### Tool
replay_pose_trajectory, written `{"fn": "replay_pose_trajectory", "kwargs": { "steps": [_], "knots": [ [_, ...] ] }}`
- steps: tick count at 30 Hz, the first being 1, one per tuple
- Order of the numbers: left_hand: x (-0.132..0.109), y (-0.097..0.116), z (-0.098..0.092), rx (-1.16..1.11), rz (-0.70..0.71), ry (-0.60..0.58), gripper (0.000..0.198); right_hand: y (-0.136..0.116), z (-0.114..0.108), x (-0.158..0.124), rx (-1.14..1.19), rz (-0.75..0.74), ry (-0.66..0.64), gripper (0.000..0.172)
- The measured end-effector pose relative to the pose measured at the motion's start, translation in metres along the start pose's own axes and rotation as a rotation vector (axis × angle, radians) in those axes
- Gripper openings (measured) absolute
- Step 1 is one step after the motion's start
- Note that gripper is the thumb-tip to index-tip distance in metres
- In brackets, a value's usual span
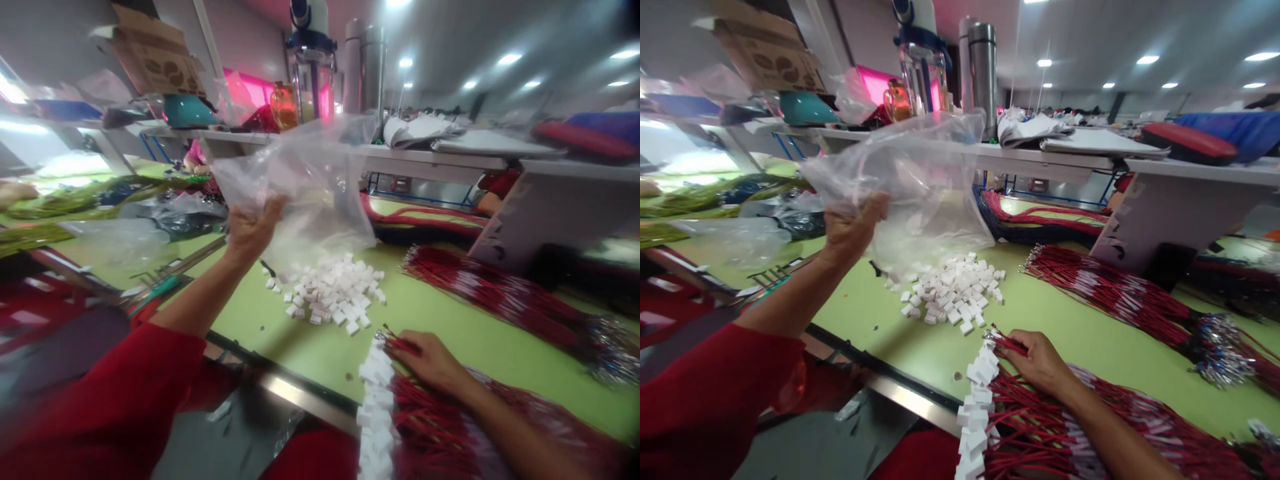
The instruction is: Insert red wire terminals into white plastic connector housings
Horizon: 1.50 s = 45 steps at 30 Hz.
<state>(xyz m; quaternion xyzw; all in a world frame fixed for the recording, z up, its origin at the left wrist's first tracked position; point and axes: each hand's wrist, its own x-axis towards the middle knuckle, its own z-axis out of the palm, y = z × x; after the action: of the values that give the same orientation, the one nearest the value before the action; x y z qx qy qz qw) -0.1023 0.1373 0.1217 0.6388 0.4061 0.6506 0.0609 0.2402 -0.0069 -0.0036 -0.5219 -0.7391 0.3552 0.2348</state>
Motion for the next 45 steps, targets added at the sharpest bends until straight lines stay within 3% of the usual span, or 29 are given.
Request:
{"fn": "replay_pose_trajectory", "kwargs": {
  "steps": [3, 8, 12, 16, 20, 24, 28, 34, 39, 42, 45],
  "knots": [
    [-0.003, -0.001, 0.001, 0.005, -0.008, -0.058, 0.038, 0.001, 0.001, 0.0, 0.012, 0.001, 0.001, 0.039],
    [0.0, 0.004, -0.003, -0.012, 0.03, 0.07, 0.03, 0.003, 0.001, 0.0, 0.002, 0.003, -0.01, 0.039],
    [0.002, 0.009, -0.009, -0.004, 0.012, 0.024, 0.028, 0.003, 0.0, 0.0, -0.004, -0.01, -0.003, 0.039],
    [0.0, 0.008, -0.011, -0.036, -0.009, 0.063, 0.025, 0.002, 0.0, 0.0, -0.009, -0.024, -0.005, 0.039],
    [-0.002, 0.005, -0.012, 0.021, -0.074, -0.039, 0.031, 0.002, 0.0, 0.0, -0.039, -0.016, 0.004, 0.041],
    [0.003, 0.007, -0.016, 0.037, -0.07, 0.008, 0.031, 0.003, 0.001, 0.0, -0.04, -0.027, -0.001, 0.043],
    [0.002, 0.007, -0.018, 0.066, -0.064, -0.042, 0.034, 0.003, 0.001, 0.0, -0.049, -0.033, 0.013, 0.042],
    [0.005, 0.01, -0.024, 0.064, -0.039, 0.025, 0.022, 0.003, 0.001, 0.001, -0.056, -0.028, 0.012, 0.041],
    [0.006, 0.022, -0.03, 0.075, -0.101, -0.041, 0.025, 0.001, 0.001, 0.0, -0.042, -0.034, 0.017, 0.04],
    [0.008, 0.023, -0.04, 0.035, -0.105, 0.057, 0.025, 0.0, 0.0, -0.001, -0.044, -0.04, 0.009, 0.04],
    [0.014, 0.01, -0.066, -0.073, -0.128, 0.304, 0.027, 0.0, -0.001, -0.002, -0.046, -0.045, 0.009, 0.04]
  ]
}}
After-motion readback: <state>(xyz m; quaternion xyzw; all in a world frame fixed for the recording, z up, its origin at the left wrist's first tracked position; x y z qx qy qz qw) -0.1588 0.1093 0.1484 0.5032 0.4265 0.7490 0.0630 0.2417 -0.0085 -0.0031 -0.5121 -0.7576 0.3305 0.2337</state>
